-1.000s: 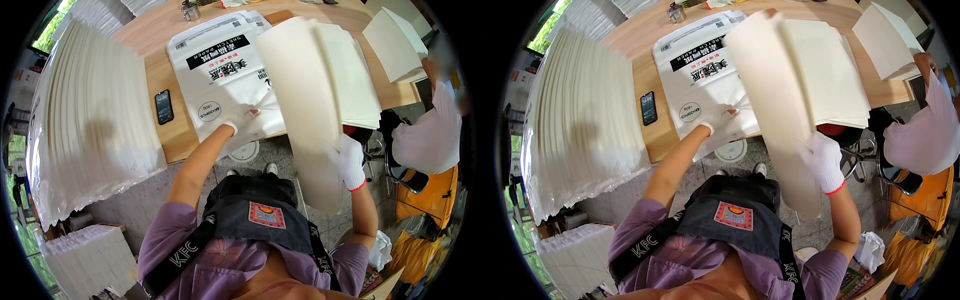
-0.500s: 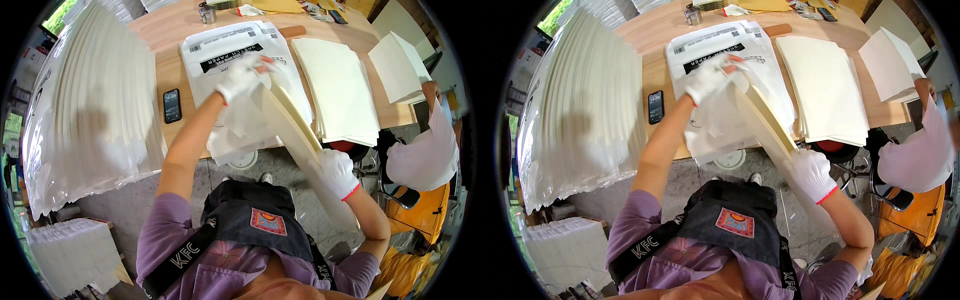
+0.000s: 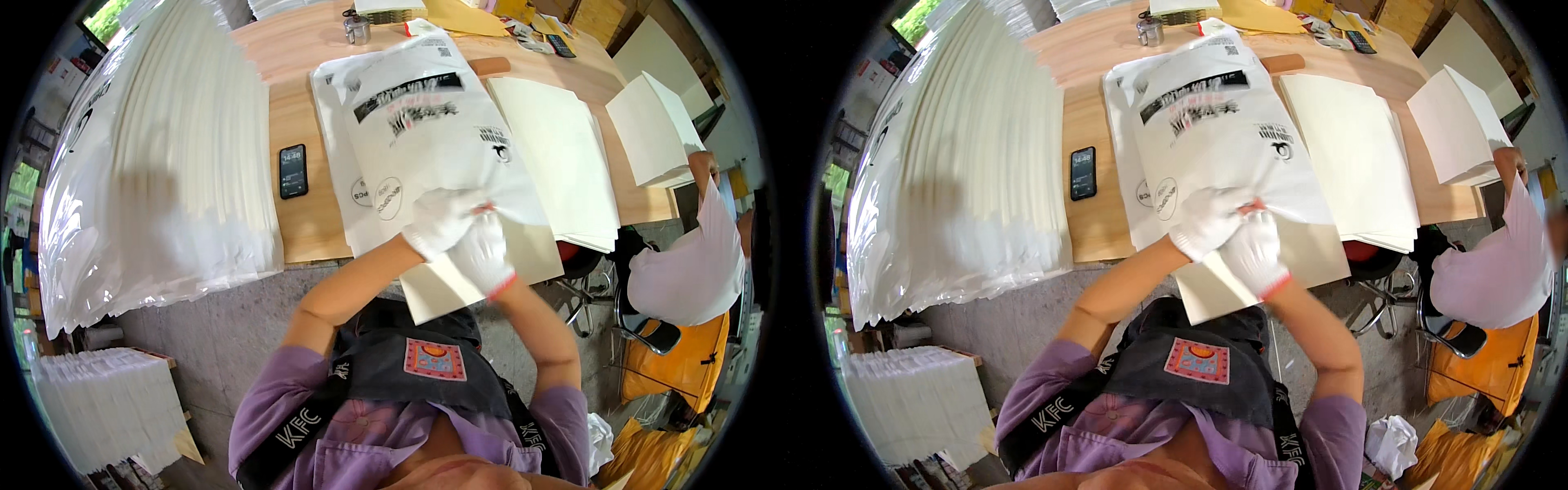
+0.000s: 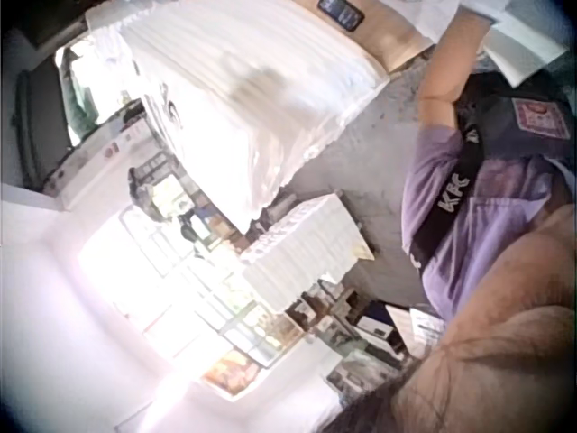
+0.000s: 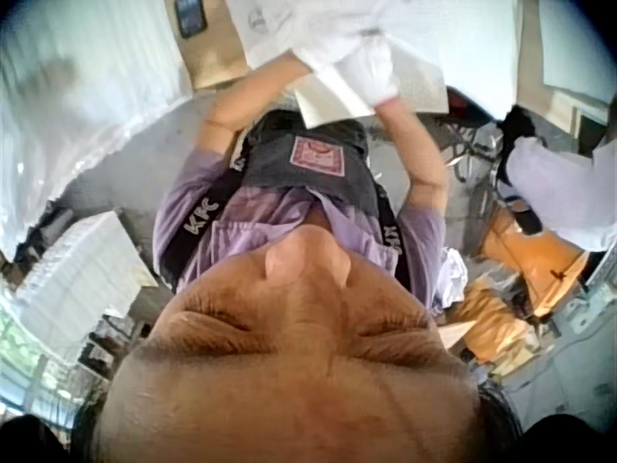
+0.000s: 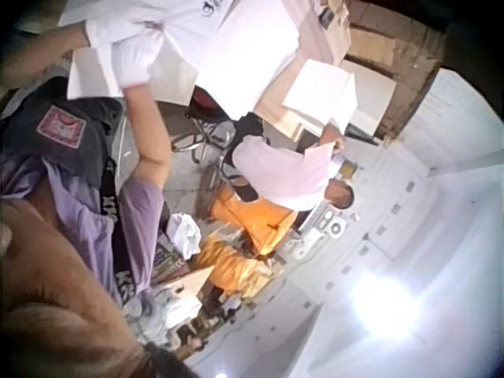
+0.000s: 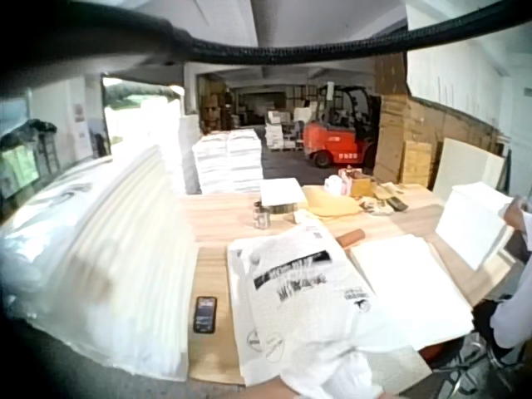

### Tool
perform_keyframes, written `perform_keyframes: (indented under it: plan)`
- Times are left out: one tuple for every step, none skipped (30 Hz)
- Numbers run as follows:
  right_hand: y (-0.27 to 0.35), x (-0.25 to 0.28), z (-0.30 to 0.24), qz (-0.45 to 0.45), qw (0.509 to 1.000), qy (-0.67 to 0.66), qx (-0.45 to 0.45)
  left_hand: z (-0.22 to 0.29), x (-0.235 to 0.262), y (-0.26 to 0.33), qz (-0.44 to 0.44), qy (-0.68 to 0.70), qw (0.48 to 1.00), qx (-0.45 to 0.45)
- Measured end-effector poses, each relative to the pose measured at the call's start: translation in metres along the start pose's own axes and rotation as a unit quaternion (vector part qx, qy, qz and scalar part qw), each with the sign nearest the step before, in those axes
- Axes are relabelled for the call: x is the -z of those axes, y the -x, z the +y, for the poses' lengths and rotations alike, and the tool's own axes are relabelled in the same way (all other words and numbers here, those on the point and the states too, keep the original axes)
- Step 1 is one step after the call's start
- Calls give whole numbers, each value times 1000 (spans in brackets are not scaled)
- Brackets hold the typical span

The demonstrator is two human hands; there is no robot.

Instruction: The person inserts rolls and sheets of paper into plastic bags and stacks the filled bags on a desk.

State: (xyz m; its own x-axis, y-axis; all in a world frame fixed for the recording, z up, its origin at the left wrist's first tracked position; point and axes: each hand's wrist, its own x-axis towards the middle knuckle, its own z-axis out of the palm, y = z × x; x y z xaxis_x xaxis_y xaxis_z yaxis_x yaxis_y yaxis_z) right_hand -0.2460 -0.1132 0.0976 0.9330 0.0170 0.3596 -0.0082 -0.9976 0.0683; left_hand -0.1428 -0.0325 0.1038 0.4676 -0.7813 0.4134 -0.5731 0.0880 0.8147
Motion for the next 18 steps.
perform_keyframes:
  plan:
    - [18,3,-8,56,996,-73,-20,-34,-3,17,27,102,993,51]
    - [40,4,-13,114,982,-149,-39,-42,0,25,27,98,993,66]
    - [59,-3,-8,115,983,-119,-79,-46,1,31,23,100,992,78]
    - [71,-20,7,150,982,-25,-115,-34,2,39,-9,-2,998,59]
    - [82,-37,22,181,970,63,-153,-23,2,58,-49,-106,992,47]
    - [69,-31,31,113,975,51,-185,-26,-1,84,-47,-177,983,10]
    - [88,-58,60,30,974,126,-186,-42,-8,107,-41,-243,968,-40]
    - [81,-42,67,-175,886,-126,-410,-52,-8,125,-32,-311,946,-88]
    - [98,-56,82,-237,879,-114,-397,-48,13,135,-42,-314,949,-10]
    - [114,-70,93,-299,868,-105,-383,-48,42,145,-54,-317,944,69]
    - [117,-72,89,-209,887,-201,-359,-62,62,164,-8,-369,921,124]
    - [123,-68,81,-123,890,-291,-329,-73,73,187,37,-413,891,184]
    - [131,-60,73,-34,877,-375,-299,-70,85,198,49,-407,899,151]
    - [140,-52,65,-59,868,-382,-313,-63,95,200,62,-402,906,117]
    - [150,-38,56,-83,857,-389,-327,-49,97,204,66,-382,915,108]
    - [154,-18,49,-104,847,-394,-342,-28,99,208,70,-361,925,96]
    - [148,14,48,-237,806,-420,-344,-8,98,214,75,-341,933,85]
    - [167,20,49,-312,812,-402,-287,9,95,223,59,-319,944,65]
